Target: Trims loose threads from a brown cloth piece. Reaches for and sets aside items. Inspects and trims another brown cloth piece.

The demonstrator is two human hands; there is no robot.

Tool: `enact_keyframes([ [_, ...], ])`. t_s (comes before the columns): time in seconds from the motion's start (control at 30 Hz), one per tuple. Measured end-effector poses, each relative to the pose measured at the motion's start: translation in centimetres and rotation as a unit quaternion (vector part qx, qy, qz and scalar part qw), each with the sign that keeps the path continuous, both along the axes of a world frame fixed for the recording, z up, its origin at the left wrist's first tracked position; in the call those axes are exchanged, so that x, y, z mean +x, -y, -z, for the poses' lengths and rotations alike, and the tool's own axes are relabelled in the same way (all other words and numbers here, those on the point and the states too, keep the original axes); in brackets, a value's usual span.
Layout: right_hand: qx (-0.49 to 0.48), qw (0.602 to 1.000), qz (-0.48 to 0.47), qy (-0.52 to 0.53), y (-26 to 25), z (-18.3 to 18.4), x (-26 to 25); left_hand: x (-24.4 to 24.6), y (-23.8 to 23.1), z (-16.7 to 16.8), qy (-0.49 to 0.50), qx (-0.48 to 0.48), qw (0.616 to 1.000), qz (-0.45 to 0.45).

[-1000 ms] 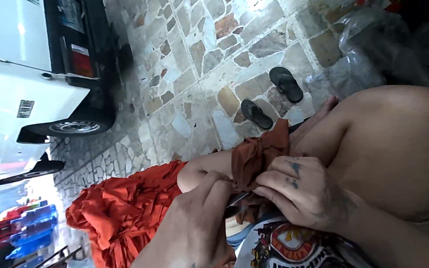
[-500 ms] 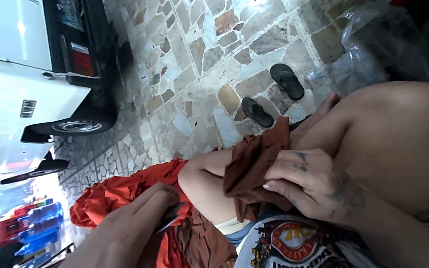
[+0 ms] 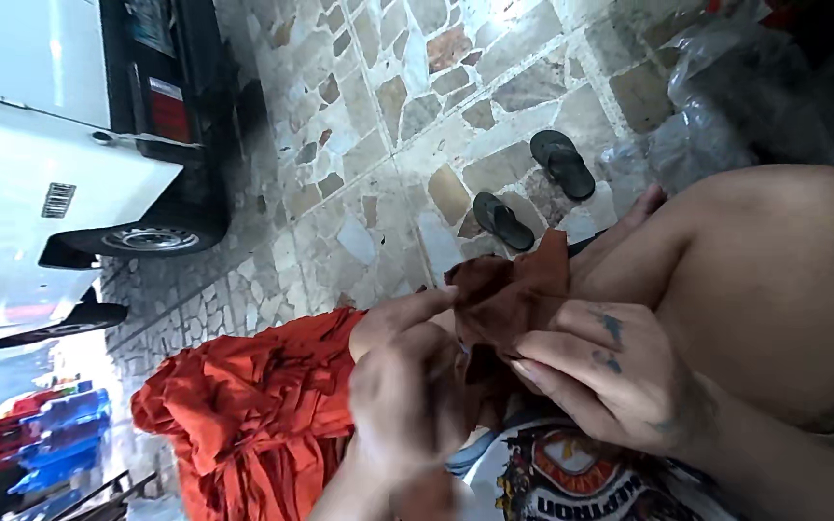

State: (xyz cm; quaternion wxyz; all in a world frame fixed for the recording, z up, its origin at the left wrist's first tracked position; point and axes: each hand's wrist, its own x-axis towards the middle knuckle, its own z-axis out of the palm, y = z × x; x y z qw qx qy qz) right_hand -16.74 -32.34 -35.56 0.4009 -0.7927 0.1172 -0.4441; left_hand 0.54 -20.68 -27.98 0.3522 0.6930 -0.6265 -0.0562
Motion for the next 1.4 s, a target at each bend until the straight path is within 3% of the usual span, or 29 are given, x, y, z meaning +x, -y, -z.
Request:
enact_keyframes([
  [0.07, -0.030, 0.999, 0.019, -0.017, 0.1, 0.1, 0.0, 1.0, 0.0, -0.1, 0.165, 0.074, 0.982, 0.055],
  [0.13, -0.039, 0.999, 0.012, -0.027, 0.2, 0.4, 0.1, 1.9, -0.2, -1.2, 0.208, 0.130, 0.962, 0.117],
  [0.23, -0.019, 0.999, -0.037, -0.022, 0.5, 0.5, -0.1, 2.5, -0.5, -3.0, 0.116, 0.193, 0.961, 0.160],
  [0.37, 0.007, 0.997, -0.079, -0.007, 0.9, 0.4, -0.1, 2.5, -0.4, -3.4, 0.024, 0.207, 0.963, 0.173],
  [0.67, 0.064, 0.994, -0.083, 0.008, 2.2, 0.8, -1.0, 4.6, -0.7, -7.4, 0.103, 0.255, 0.942, 0.191],
  [0.83, 0.117, 0.986, -0.115, 0.010, 3.6, 0.5, -2.2, 6.2, -1.8, -10.8, 0.079, 0.303, 0.935, 0.163],
  [0.97, 0.118, 0.985, -0.119, -0.034, 4.9, 1.0, -3.3, 5.9, -2.5, -11.3, 0.053, 0.303, 0.938, 0.162],
  [1.07, 0.106, 0.985, -0.074, -0.114, 6.5, 1.1, -5.2, 6.4, -3.1, -11.1, 0.040, 0.286, 0.946, 0.148],
  [1.13, 0.088, 0.986, 0.004, -0.144, 7.0, 1.0, -5.7, 6.6, -3.3, -10.8, 0.038, 0.283, 0.948, 0.143],
  [1.2, 0.056, 0.986, 0.077, -0.136, 6.7, 0.1, -4.8, 6.6, -3.2, -10.7, 0.037, 0.283, 0.948, 0.142],
  [1.27, 0.022, 0.991, 0.092, -0.094, 4.9, -1.4, -3.0, 6.3, -3.0, -10.5, 0.031, 0.279, 0.948, 0.151],
  [1.4, 0.021, 0.996, -0.084, 0.018, -0.8, -3.6, 2.5, 4.8, -2.2, -10.1, 0.024, 0.266, 0.948, 0.175],
])
